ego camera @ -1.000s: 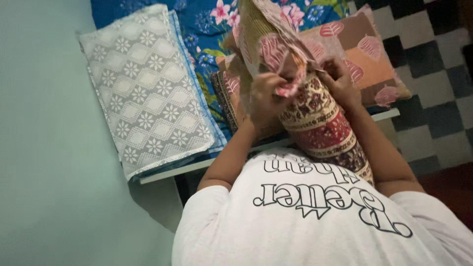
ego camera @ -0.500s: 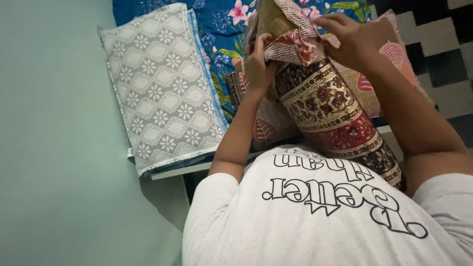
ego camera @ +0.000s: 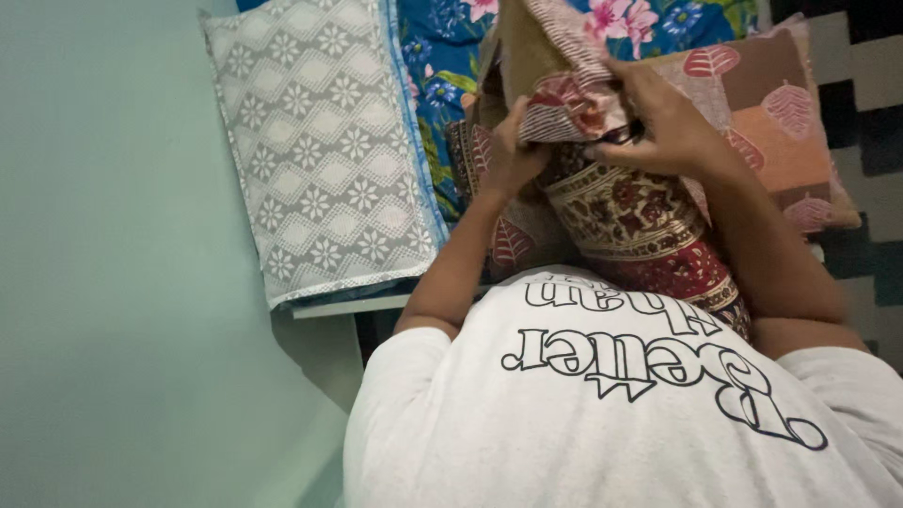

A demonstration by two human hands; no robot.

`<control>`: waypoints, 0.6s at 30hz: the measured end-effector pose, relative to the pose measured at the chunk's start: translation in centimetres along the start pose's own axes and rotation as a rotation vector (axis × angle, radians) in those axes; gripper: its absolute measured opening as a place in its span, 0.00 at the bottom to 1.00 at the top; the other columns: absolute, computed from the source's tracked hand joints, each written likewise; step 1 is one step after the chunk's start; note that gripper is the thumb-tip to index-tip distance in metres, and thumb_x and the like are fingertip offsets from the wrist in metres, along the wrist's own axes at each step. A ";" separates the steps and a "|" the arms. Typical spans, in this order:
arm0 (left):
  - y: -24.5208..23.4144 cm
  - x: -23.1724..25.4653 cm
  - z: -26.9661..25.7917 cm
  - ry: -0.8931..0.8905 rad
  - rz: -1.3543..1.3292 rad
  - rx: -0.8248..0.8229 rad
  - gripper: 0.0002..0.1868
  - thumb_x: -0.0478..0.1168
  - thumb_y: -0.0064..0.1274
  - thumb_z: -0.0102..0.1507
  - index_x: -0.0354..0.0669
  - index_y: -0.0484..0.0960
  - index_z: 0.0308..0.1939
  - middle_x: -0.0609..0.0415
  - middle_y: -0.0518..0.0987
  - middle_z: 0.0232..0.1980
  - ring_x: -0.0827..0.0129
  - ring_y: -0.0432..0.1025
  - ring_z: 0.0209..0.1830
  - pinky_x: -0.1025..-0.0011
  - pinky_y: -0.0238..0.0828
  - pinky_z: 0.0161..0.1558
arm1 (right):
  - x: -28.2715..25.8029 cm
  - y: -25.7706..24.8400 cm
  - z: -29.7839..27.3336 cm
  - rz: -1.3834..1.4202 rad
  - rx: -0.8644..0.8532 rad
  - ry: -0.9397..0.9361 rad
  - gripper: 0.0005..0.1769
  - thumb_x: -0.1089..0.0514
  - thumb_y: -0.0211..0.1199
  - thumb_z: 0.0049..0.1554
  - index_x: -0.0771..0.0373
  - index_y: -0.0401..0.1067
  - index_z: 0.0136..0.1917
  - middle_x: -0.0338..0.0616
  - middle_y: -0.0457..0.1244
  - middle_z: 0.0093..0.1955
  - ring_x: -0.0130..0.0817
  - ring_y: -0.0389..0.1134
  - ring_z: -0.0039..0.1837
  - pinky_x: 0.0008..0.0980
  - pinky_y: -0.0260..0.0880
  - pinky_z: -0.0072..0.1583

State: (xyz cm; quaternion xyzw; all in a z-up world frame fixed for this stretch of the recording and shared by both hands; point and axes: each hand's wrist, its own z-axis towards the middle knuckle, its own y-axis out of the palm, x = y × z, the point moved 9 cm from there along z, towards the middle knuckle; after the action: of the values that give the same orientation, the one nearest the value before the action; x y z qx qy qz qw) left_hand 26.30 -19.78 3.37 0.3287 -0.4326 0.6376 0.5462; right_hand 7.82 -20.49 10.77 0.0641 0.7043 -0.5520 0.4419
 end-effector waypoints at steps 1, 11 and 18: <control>0.0 0.5 0.2 0.045 0.032 0.040 0.22 0.31 0.56 0.60 0.38 0.75 0.59 0.47 0.80 0.53 0.57 0.77 0.57 0.65 0.75 0.59 | -0.5 0.0 0.3 -0.052 0.036 -0.005 0.64 0.43 0.74 0.46 0.62 0.45 0.85 0.65 0.54 0.77 0.59 0.58 0.75 0.52 0.61 0.73; -1.4 3.6 2.6 0.301 0.492 0.395 0.35 0.36 0.62 0.58 0.39 0.66 0.67 0.48 0.68 0.72 0.48 0.62 0.75 0.54 0.61 0.75 | -0.7 -0.7 3.2 -0.263 0.367 -0.085 0.29 0.69 0.67 0.59 0.58 0.69 0.73 0.51 0.68 0.68 0.45 0.70 0.66 0.41 0.71 0.69; -1.7 0.9 3.2 0.146 0.672 0.117 0.43 0.41 0.66 0.59 0.57 0.63 0.77 0.58 0.66 0.79 0.60 0.64 0.77 0.50 0.58 0.78 | -2.3 -4.3 3.9 -0.206 0.385 -0.366 0.25 0.75 0.64 0.57 0.68 0.75 0.67 0.56 0.68 0.63 0.43 0.73 0.53 0.35 0.74 0.51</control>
State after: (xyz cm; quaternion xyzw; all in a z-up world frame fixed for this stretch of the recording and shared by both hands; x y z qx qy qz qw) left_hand 27.60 -22.28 5.78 0.1524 -0.4391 0.8273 0.3153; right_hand 8.88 -24.50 15.43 -0.0260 0.4979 -0.7200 0.4828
